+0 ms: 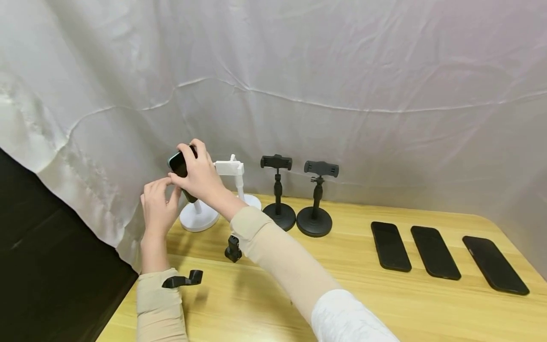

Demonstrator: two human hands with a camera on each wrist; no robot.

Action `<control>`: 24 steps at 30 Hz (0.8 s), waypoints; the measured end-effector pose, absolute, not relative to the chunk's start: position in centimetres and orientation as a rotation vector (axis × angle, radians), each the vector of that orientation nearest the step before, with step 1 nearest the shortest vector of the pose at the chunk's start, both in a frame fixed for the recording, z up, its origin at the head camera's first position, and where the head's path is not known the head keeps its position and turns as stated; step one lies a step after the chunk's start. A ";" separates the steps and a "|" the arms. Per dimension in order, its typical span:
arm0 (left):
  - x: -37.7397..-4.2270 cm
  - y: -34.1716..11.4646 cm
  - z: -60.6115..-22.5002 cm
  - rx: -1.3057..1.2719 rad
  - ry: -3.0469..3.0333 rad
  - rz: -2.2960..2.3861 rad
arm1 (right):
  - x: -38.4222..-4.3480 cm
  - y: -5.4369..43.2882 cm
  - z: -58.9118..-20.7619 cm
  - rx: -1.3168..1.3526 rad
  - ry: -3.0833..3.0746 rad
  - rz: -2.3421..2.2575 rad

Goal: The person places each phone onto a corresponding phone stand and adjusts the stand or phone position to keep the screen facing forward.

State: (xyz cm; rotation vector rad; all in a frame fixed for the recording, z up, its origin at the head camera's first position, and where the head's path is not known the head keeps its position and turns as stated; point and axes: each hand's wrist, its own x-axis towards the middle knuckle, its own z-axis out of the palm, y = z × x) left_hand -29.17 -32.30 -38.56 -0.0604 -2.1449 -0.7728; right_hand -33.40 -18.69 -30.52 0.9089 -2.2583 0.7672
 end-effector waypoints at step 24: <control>-29.7 -32.3 -39.2 -0.183 -1.936 -0.813 | -33.2 -19.1 -30.4 0.862 -2.239 0.718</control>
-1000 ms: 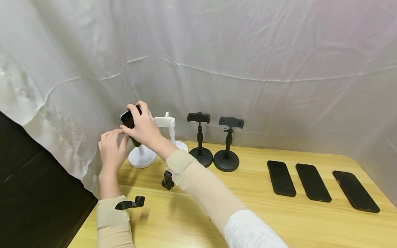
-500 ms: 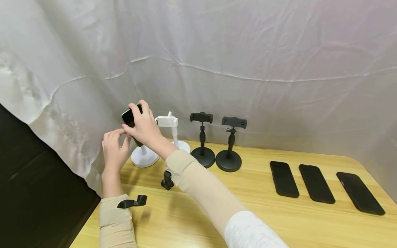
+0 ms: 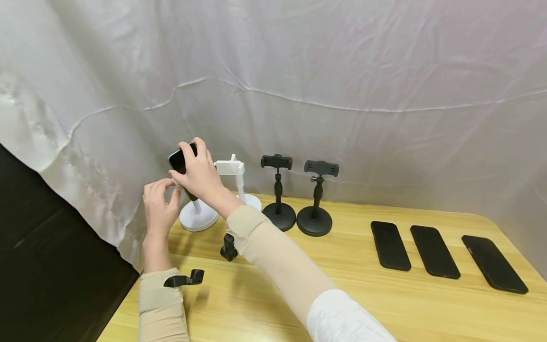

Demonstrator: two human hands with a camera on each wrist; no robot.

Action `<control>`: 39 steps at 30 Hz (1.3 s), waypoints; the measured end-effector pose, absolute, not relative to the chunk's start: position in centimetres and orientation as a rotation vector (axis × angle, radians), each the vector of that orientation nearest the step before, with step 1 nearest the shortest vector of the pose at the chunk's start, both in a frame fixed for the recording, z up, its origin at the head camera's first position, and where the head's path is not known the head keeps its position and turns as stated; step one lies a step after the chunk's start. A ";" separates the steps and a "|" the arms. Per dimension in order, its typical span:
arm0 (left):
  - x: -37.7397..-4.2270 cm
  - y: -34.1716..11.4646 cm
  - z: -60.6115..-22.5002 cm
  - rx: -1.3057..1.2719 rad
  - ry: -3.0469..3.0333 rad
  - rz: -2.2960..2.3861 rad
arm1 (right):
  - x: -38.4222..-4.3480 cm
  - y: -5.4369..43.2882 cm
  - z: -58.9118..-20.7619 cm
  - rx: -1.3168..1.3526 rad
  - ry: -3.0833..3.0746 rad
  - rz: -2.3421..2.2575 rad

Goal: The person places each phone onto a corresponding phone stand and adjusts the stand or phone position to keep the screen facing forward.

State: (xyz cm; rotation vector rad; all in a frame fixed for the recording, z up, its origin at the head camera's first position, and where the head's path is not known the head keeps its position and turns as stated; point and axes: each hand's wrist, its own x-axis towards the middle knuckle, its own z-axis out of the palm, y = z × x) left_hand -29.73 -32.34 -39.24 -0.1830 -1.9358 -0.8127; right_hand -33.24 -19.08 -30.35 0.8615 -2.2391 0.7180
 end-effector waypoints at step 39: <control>-29.7 -31.6 -39.3 0.015 -1.959 -0.323 | -33.6 -20.4 -31.0 0.653 -2.243 0.520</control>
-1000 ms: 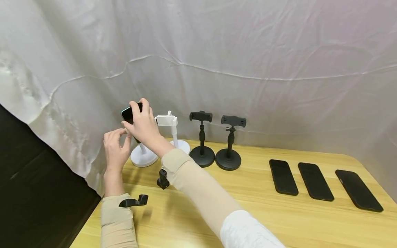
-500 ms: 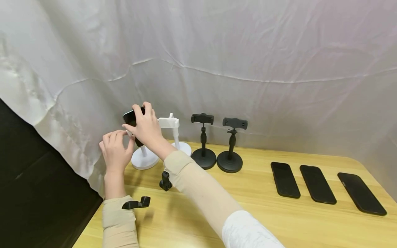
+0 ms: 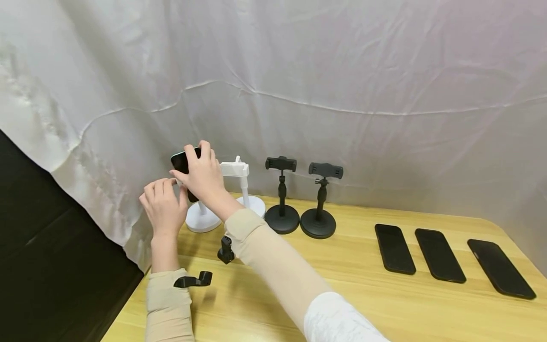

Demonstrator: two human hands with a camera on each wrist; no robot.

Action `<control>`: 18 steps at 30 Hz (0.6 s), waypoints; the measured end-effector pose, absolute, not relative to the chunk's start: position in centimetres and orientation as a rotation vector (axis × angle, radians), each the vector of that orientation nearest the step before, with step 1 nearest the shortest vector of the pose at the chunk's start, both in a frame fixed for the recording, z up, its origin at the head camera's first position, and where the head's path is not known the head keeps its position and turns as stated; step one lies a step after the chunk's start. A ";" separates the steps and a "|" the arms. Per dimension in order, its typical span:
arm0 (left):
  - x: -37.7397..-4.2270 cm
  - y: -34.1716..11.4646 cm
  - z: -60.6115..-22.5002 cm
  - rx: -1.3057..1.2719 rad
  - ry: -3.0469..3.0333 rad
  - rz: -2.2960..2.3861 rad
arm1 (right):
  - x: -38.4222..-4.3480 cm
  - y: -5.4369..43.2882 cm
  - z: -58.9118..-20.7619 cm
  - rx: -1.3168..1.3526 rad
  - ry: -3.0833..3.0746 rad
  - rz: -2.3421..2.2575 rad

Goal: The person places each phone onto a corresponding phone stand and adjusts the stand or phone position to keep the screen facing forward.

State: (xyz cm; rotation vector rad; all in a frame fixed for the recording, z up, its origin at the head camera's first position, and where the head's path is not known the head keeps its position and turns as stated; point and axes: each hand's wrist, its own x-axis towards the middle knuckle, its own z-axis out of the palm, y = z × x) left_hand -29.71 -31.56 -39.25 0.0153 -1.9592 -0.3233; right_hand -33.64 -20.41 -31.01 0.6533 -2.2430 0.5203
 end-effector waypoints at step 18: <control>-29.7 -31.4 -39.0 0.185 -1.989 -0.495 | -33.9 -20.0 -30.1 0.829 -2.309 0.527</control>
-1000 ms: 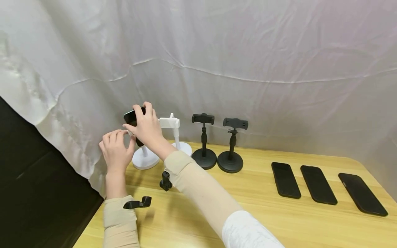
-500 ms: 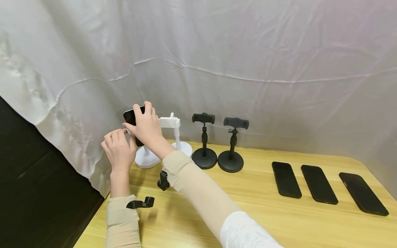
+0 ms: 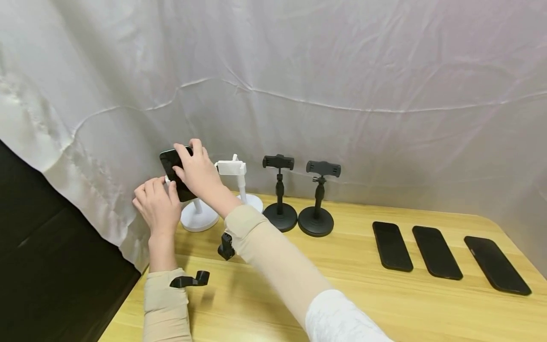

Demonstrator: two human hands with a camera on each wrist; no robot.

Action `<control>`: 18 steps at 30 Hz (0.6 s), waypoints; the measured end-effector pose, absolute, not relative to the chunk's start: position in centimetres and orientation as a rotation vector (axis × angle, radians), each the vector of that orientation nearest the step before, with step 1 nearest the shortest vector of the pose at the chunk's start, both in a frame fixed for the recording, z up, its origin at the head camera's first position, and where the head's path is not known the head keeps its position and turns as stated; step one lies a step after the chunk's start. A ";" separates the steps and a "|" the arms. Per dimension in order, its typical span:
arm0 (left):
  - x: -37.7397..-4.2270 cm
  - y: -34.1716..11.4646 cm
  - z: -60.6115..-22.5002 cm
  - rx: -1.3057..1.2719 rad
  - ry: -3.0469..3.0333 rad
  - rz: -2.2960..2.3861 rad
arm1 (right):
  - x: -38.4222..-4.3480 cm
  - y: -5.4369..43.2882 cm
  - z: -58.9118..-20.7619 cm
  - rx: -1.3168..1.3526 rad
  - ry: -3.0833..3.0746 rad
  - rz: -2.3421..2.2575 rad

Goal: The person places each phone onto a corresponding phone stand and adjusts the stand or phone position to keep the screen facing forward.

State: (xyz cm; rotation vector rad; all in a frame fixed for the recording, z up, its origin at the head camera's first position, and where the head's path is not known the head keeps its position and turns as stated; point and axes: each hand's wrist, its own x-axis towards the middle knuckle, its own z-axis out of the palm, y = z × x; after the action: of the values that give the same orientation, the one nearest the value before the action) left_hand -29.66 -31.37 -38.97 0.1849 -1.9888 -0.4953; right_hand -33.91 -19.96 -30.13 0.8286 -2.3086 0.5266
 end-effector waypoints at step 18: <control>-29.6 -31.7 -38.9 0.193 -2.039 -0.554 | -34.5 -19.1 -29.8 0.950 -2.246 0.618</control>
State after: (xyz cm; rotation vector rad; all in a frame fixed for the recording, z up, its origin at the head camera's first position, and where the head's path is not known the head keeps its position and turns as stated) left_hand -29.59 -31.70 -38.89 0.1928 -2.0390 -0.5544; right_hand -34.53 -19.09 -29.76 0.9498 -2.2458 0.6183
